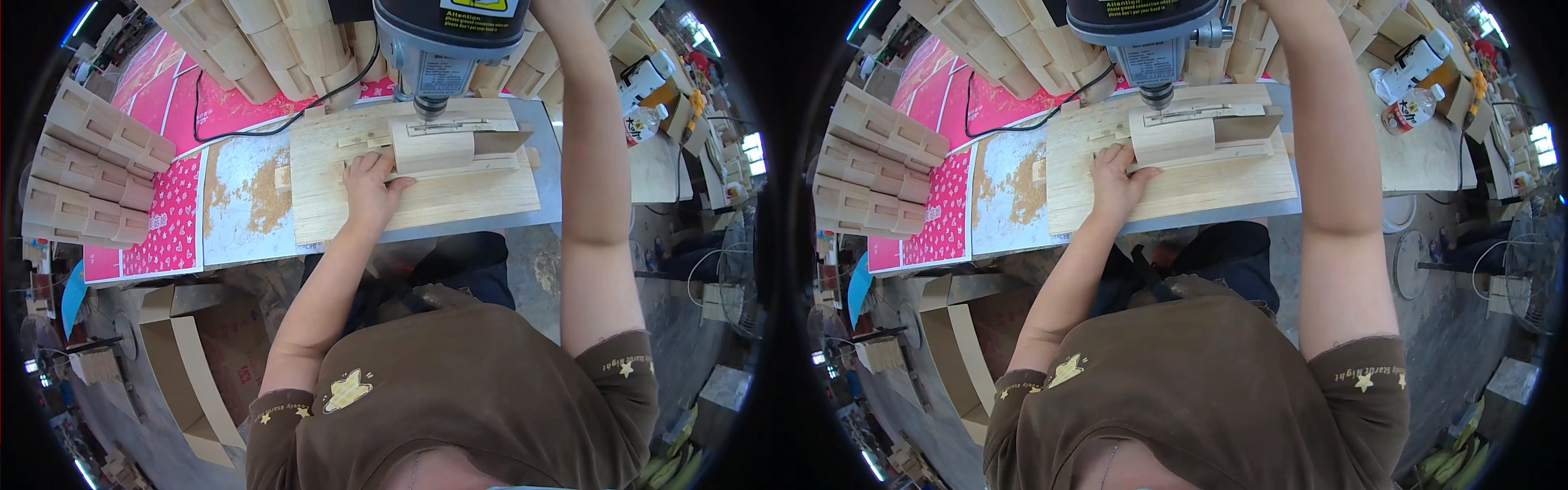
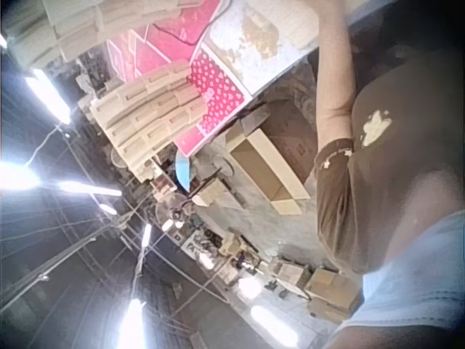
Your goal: Drilling holes into cylindrical wooden blocks using a drill press.
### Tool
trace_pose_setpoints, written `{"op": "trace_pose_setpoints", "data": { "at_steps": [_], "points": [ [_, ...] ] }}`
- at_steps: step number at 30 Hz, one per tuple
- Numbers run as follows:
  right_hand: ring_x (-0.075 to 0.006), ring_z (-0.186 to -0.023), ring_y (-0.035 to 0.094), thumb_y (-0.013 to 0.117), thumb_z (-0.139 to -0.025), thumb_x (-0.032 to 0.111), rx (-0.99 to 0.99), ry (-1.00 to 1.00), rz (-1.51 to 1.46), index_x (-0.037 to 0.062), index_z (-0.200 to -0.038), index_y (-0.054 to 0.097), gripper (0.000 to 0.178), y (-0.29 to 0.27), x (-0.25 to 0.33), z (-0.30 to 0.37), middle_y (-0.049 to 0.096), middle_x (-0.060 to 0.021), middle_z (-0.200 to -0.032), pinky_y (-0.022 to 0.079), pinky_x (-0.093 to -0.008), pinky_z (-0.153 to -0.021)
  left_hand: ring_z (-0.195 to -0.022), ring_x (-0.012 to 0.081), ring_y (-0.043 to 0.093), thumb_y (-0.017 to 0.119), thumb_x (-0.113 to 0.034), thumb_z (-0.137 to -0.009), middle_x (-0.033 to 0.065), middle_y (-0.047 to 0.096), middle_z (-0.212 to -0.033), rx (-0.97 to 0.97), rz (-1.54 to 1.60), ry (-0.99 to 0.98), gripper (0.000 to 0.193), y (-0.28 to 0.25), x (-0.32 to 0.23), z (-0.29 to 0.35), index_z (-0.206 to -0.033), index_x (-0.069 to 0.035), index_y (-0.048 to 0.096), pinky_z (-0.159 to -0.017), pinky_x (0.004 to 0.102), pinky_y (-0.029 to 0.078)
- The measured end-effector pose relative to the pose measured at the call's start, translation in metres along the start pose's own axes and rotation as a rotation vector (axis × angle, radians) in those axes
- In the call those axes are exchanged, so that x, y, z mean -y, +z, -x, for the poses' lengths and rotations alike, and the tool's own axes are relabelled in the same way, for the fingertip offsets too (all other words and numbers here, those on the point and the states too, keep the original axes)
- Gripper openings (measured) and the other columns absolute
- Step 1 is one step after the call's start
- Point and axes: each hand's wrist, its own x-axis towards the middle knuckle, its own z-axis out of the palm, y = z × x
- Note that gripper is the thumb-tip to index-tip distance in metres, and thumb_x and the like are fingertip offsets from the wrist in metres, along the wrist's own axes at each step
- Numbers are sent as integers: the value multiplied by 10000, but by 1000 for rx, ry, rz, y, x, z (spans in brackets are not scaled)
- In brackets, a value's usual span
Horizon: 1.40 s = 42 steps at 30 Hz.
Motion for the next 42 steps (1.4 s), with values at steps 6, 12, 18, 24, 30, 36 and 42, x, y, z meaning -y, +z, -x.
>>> {"op": "trace_pose_setpoints", "data": {
  "at_steps": [6,12,18,24,30,36,42],
  "points": [
    [-127,-595,478,480,-903,205,24,-33,-72,-22,-864,630,275,-44,9,54,516,-60,-626,365,-258,-553,-835,244,502,778,-220,-603,20,547,-781,20,54,-34,515,0,5,0,-1073,-78,624,-782,376,358],
    [-191,-591,512,529,-853,60,-173,-113,-327,1,-773,588,116,-12,-14,167,564,-72,-651,403,-304,-579,-831,241,500,777,-224,-605,18,547,-788,21,37,-36,517,0,2,0,-1075,-72,624,-789,378,354],
    [-253,-658,515,530,-815,24,-248,-213,-363,-6,-841,591,72,33,-44,200,580,-97,-733,404,-350,-656,-837,239,501,777,-231,-603,15,549,-800,15,11,-33,511,2,-1,0,-1069,-80,631,-796,377,346],
    [-122,-626,491,444,-903,111,-256,-237,-381,0,-798,589,211,-8,-22,151,540,-51,-668,377,-237,-584,-846,241,511,779,-231,-597,18,554,-793,0,-8,-42,517,1,1,1,-1073,-92,634,-799,376,348],
    [-149,-648,542,458,-918,222,-31,159,-312,-20,-890,612,288,-14,4,24,594,-87,-697,406,-262,-594,-796,211,547,803,-201,-575,19,566,-797,42,224,-163,509,4,1,-9,-1049,-98,649,-811,375,354],
    [-204,-641,545,484,-907,197,-50,-150,-377,3,-887,624,240,0,-55,38,602,-109,-719,420,-298,-593,-710,174,567,811,-199,-572,9,576,-772,35,382,-225,431,12,1,-11,-958,-78,662,-808,343,345],
    [-249,-883,536,561,-870,209,381,-262,157,73,-1001,583,190,11,-78,196,600,-85,-918,389,-406,-783,-690,176,568,812,-196,-570,14,579,-735,19,329,-116,390,-7,5,-11,-902,-60,659,-786,332,360]
  ]
}}
